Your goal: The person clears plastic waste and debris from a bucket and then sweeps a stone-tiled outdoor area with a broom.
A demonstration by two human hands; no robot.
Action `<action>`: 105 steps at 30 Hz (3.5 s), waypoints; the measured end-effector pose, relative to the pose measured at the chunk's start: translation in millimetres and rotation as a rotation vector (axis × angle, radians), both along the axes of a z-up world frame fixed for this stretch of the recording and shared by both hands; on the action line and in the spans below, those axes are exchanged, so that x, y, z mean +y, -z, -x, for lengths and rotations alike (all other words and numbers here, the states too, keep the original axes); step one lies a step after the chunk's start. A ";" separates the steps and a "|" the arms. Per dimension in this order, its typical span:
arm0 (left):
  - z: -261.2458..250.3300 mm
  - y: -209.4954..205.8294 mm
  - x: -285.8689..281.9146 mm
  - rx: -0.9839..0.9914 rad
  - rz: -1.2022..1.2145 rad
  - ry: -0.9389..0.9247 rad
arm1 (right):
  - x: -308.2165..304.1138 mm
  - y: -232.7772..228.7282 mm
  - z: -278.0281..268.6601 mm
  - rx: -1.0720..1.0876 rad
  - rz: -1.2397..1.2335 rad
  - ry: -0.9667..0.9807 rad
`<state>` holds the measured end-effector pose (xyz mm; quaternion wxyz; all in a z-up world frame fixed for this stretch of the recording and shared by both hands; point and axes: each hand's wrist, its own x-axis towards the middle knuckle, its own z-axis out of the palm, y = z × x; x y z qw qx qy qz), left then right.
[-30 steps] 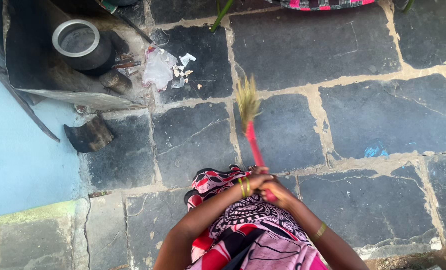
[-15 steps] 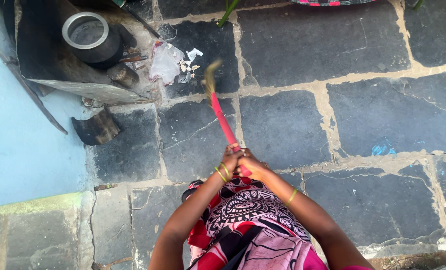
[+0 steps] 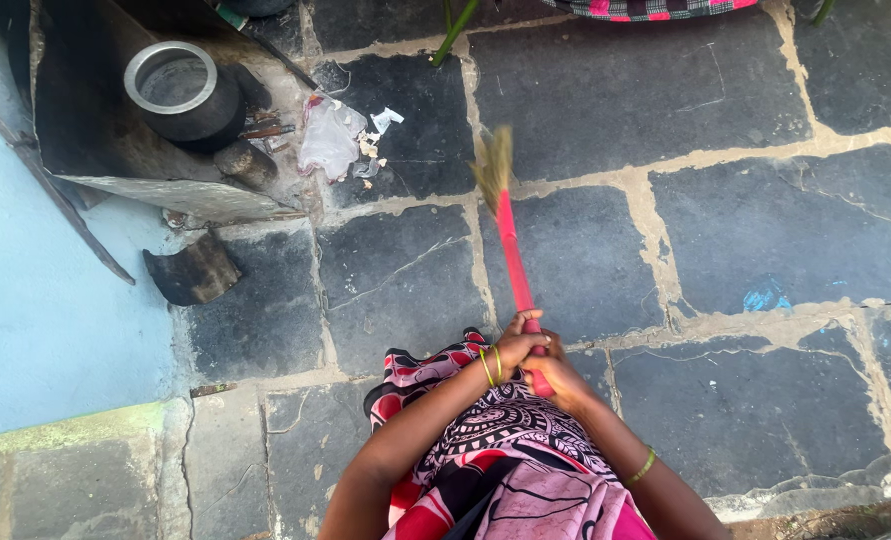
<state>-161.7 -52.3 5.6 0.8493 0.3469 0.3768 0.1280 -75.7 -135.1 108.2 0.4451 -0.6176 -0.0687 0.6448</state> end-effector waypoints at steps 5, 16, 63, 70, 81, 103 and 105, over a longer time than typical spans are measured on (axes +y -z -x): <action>20.7 37.7 22.4 0.003 0.036 -0.140 | 31.6 65.9 16.0 0.188 -0.079 -0.048; 80.1 -13.6 53.0 0.258 0.104 -0.496 | 93.7 59.4 58.6 0.193 0.000 -0.269; -8.1 -39.4 -27.5 0.030 -0.181 -0.048 | -28.3 -31.0 -14.7 -0.041 0.029 0.022; -6.6 20.0 -21.8 -0.001 -0.067 0.025 | -21.7 77.9 -2.8 0.005 0.021 0.119; 74.1 30.5 -12.4 -0.106 0.130 -0.432 | 30.9 88.5 53.4 0.106 0.165 -0.239; -127.3 -27.6 -270.5 0.012 -0.078 0.339 | -287.1 -34.4 -77.0 -0.104 0.071 0.375; -137.7 -18.6 -299.1 0.017 0.008 0.459 | -312.5 -29.9 -73.3 -0.140 0.099 0.464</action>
